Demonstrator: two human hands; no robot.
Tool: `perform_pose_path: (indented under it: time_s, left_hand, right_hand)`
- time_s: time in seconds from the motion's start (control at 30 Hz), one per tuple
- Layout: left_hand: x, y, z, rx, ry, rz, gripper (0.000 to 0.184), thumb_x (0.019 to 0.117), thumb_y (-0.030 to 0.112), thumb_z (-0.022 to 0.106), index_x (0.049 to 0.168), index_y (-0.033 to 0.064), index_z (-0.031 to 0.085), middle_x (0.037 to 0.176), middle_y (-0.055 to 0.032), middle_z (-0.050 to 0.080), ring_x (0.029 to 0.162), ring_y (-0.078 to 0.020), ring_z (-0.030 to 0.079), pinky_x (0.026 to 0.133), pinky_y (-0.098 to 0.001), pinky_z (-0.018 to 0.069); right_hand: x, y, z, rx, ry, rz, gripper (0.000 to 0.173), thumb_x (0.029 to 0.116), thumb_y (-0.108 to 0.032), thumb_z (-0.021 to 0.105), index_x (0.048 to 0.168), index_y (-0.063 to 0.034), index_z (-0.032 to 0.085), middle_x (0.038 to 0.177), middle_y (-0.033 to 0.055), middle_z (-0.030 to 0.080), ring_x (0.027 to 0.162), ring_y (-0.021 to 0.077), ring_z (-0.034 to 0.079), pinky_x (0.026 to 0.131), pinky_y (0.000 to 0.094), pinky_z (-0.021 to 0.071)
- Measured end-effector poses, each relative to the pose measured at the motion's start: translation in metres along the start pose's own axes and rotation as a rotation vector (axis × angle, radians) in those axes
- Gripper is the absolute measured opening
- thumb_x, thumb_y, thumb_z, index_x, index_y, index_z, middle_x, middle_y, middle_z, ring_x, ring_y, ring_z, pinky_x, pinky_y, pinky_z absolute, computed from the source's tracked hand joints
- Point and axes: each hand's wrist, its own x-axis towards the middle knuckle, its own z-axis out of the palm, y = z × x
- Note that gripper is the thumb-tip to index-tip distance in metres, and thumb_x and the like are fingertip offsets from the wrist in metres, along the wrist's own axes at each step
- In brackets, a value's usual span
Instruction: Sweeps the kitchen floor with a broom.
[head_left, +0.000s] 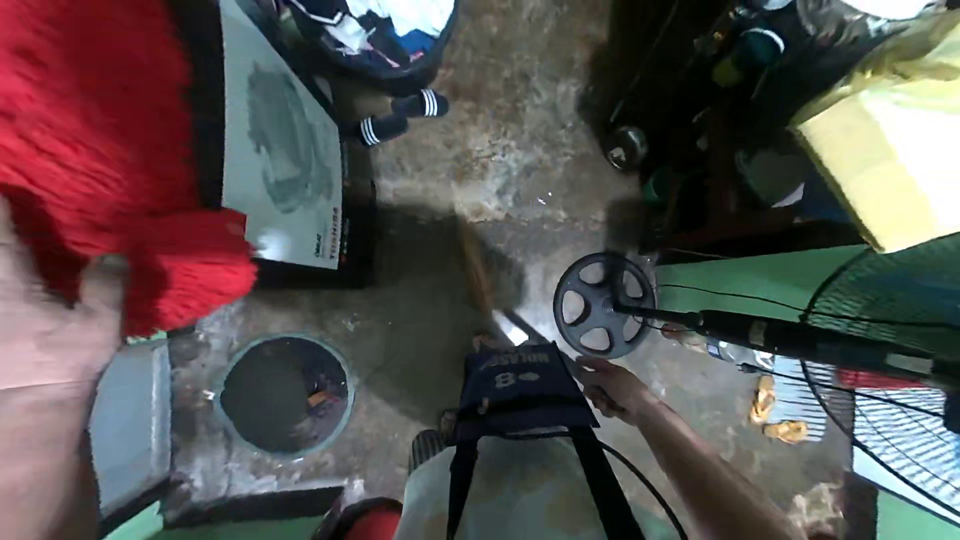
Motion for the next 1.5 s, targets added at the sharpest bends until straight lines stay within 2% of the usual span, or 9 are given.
perform_pose_path:
  time_s: [0.17, 0.27, 0.37, 0.63, 0.8, 0.97, 1.2, 1.37, 1.5]
  left_hand:
    - [0.027, -0.022, 0.02, 0.323, 0.012, -0.036, 0.073, 0.1038, 0.049, 0.048, 0.163, 0.014, 0.023, 0.163, -0.0342, 0.02, 0.145, -0.058, 0.029, 0.108, -0.0781, 0.0295]
    - [0.041, -0.09, 0.04, 0.377, 0.085, 0.086, 0.085, 0.0949, 0.067, 0.045, 0.164, 0.022, 0.023, 0.169, -0.0255, 0.008, 0.15, -0.0574, 0.013, 0.109, -0.0831, 0.0163]
    - [0.044, -0.103, 0.043, 0.355, 0.052, 0.044, 0.092, 0.089, 0.07, 0.053, 0.164, 0.0292, 0.02, 0.171, -0.0207, 0.002, 0.152, -0.0547, 0.008, 0.11, -0.0821, 0.0136]
    - [0.04, -0.068, 0.047, 0.403, 0.18, 0.027, 0.081, 0.0907, 0.059, 0.06, 0.161, 0.0319, 0.032, 0.167, -0.0274, 0.017, 0.149, -0.0579, 0.018, 0.112, -0.08, 0.0138]
    - [0.046, -0.029, 0.025, 0.295, 0.246, -0.004, 0.065, 0.0934, 0.054, 0.061, 0.151, 0.0252, 0.05, 0.16, -0.0305, 0.032, 0.144, -0.0609, 0.024, 0.112, -0.0814, 0.0086]
    - [0.118, 0.015, 0.004, 0.185, 0.292, 0.187, 0.051, 0.1014, 0.045, 0.054, 0.144, 0.0173, 0.058, 0.162, -0.0255, 0.031, 0.149, -0.0531, 0.023, 0.117, -0.0715, 0.0201]
    - [0.241, 0.049, -0.005, 0.288, 0.133, 0.206, 0.053, 0.0987, 0.041, 0.054, 0.145, 0.0154, 0.056, 0.156, -0.0258, 0.039, 0.142, -0.0546, 0.033, 0.11, -0.0737, 0.0279]
    - [0.248, 0.044, 0.012, 0.39, 0.168, 0.113, 0.063, 0.0949, 0.051, 0.058, 0.149, 0.0203, 0.05, 0.155, -0.0285, 0.039, 0.136, -0.0578, 0.04, 0.104, -0.073, 0.0359]
    - [0.246, 0.043, 0.021, 0.397, 0.179, 0.001, 0.063, 0.0933, 0.054, 0.057, 0.145, 0.0175, 0.055, 0.153, -0.0291, 0.041, 0.138, -0.0566, 0.038, 0.108, -0.0713, 0.0342]
  right_hand:
    - [0.059, 0.002, -0.015, -0.126, 0.128, 0.102, 0.042, 0.1052, -0.023, 0.055, 0.146, -0.0128, 0.051, 0.091, 0.0078, 0.06, 0.06, 0.013, 0.052, 0.054, 0.0298, 0.0468]
    - [0.08, -0.048, -0.026, -0.518, 0.213, -0.005, 0.045, 0.109, -0.029, 0.051, 0.146, -0.0029, 0.051, 0.125, 0.0247, 0.063, 0.102, 0.0343, 0.066, 0.089, 0.0508, 0.0543]
    - [0.1, -0.124, -0.039, -0.858, 0.298, -0.057, 0.05, 0.11, -0.032, 0.044, 0.144, 0.0039, 0.05, 0.144, 0.0298, 0.053, 0.132, 0.0446, 0.054, 0.11, 0.0606, 0.0422]
    - [0.172, -0.258, -0.033, -0.845, 0.618, -0.043, 0.053, 0.1043, -0.024, 0.049, 0.156, -0.0262, 0.04, 0.134, 0.0227, 0.064, 0.124, 0.044, 0.061, 0.099, 0.0676, 0.0475]
    - [0.097, -0.274, 0.02, -0.662, 0.323, -0.223, 0.061, 0.1084, -0.026, 0.046, 0.164, -0.018, 0.022, 0.12, 0.0252, 0.064, 0.093, 0.0372, 0.068, 0.082, 0.0557, 0.0562]
    - [0.081, -0.313, 0.025, -0.323, -0.112, -0.105, 0.051, 0.1065, -0.032, 0.054, 0.155, -0.0197, 0.042, 0.085, 0.0057, 0.06, 0.055, 0.0115, 0.051, 0.048, 0.0281, 0.0458]
    - [0.223, -0.387, 0.098, -0.211, -0.159, -0.036, 0.038, 0.105, -0.026, 0.055, 0.139, -0.0104, 0.054, 0.082, 0.0054, 0.057, 0.058, 0.0122, 0.05, 0.051, 0.0285, 0.0449]
    - [0.268, -0.448, 0.028, 0.161, -0.065, -0.037, 0.034, 0.1012, -0.02, 0.057, 0.133, -0.0104, 0.054, 0.077, 0.0056, 0.055, 0.052, 0.0128, 0.049, 0.046, 0.0287, 0.0454]
    - [0.218, -0.486, -0.023, -0.094, -0.019, -0.143, 0.05, 0.1094, -0.03, 0.049, 0.156, -0.0181, 0.038, 0.089, 0.0089, 0.059, 0.058, 0.0149, 0.053, 0.053, 0.0325, 0.0498]
